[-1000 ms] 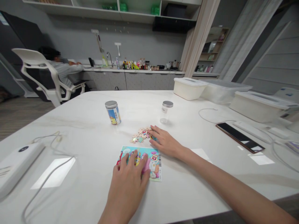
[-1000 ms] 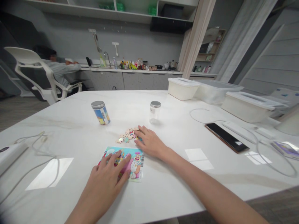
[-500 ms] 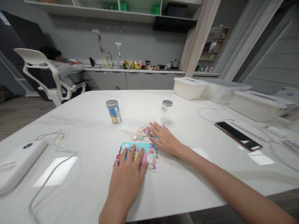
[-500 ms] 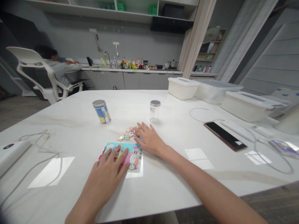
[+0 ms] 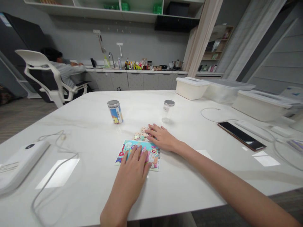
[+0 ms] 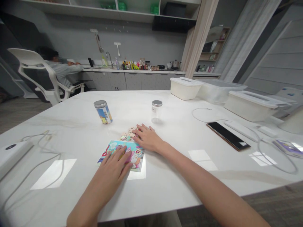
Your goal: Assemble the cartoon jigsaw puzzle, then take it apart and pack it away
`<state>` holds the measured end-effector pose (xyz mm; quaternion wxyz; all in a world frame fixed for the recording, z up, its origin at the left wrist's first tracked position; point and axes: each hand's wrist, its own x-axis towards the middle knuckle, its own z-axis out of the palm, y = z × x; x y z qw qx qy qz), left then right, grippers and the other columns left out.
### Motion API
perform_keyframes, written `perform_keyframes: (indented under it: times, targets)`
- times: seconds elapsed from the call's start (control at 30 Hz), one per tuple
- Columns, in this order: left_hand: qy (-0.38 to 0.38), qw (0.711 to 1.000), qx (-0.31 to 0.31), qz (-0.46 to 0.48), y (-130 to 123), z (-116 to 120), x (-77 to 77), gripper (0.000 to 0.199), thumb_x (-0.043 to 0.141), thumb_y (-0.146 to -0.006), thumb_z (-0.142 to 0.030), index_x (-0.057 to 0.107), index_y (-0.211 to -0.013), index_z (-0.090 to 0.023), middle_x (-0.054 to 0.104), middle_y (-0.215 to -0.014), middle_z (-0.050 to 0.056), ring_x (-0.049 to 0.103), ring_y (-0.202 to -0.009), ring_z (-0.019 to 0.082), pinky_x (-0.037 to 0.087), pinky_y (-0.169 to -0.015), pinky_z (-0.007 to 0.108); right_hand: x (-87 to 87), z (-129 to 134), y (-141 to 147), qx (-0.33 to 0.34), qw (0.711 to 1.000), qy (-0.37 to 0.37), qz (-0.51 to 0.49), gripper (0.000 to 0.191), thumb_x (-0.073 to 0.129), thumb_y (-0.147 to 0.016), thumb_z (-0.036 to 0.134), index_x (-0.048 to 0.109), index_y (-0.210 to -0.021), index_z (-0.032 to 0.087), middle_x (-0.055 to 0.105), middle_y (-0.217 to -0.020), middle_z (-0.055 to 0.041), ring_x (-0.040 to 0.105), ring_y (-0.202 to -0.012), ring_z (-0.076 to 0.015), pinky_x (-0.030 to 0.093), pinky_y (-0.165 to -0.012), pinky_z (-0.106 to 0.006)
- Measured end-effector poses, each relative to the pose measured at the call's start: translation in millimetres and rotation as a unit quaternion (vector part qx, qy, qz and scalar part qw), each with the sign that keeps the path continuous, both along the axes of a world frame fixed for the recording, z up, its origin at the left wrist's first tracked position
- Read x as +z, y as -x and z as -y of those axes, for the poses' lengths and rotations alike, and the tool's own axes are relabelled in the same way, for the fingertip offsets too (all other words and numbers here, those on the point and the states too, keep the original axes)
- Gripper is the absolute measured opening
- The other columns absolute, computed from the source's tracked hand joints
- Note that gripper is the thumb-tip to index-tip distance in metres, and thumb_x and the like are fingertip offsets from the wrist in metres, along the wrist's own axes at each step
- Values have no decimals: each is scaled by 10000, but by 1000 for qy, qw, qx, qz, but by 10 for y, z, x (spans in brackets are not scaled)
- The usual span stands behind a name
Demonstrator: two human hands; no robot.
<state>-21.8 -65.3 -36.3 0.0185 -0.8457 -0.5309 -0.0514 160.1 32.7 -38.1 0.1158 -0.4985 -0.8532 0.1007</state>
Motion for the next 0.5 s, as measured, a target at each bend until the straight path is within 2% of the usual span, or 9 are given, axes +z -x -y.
perform_keyframes:
  times: [0.17,0.3,0.5]
  targets:
    - [34,998,45,-20,-3,19,12,479,303,-994,-317,436,-1432,-176,355,-1529,120,298,-1420,315,339,-1092,535,51,39,-29,-13,1000,15,-19,503,263,-1011,465,455,-1417,238,299,-1570,-84,190,-1464,-300,170,-1151,-583]
    - [58,996,55,-31,-24,20,44,500,292,-994,-321,393,-1457,-162,338,-1535,131,265,-1431,325,320,-1100,545,56,42,-27,-21,999,-18,-17,495,259,-1015,443,438,-1423,229,299,-1569,-83,174,-1471,-275,130,-1164,-582]
    - [85,996,32,-10,27,1,138,477,349,-974,-325,475,-1394,-136,387,-1509,156,299,-1419,319,332,-1112,519,68,42,-22,-20,999,-33,-7,466,273,-1018,399,462,-1393,199,337,-1551,-97,210,-1461,-278,155,-1163,-575]
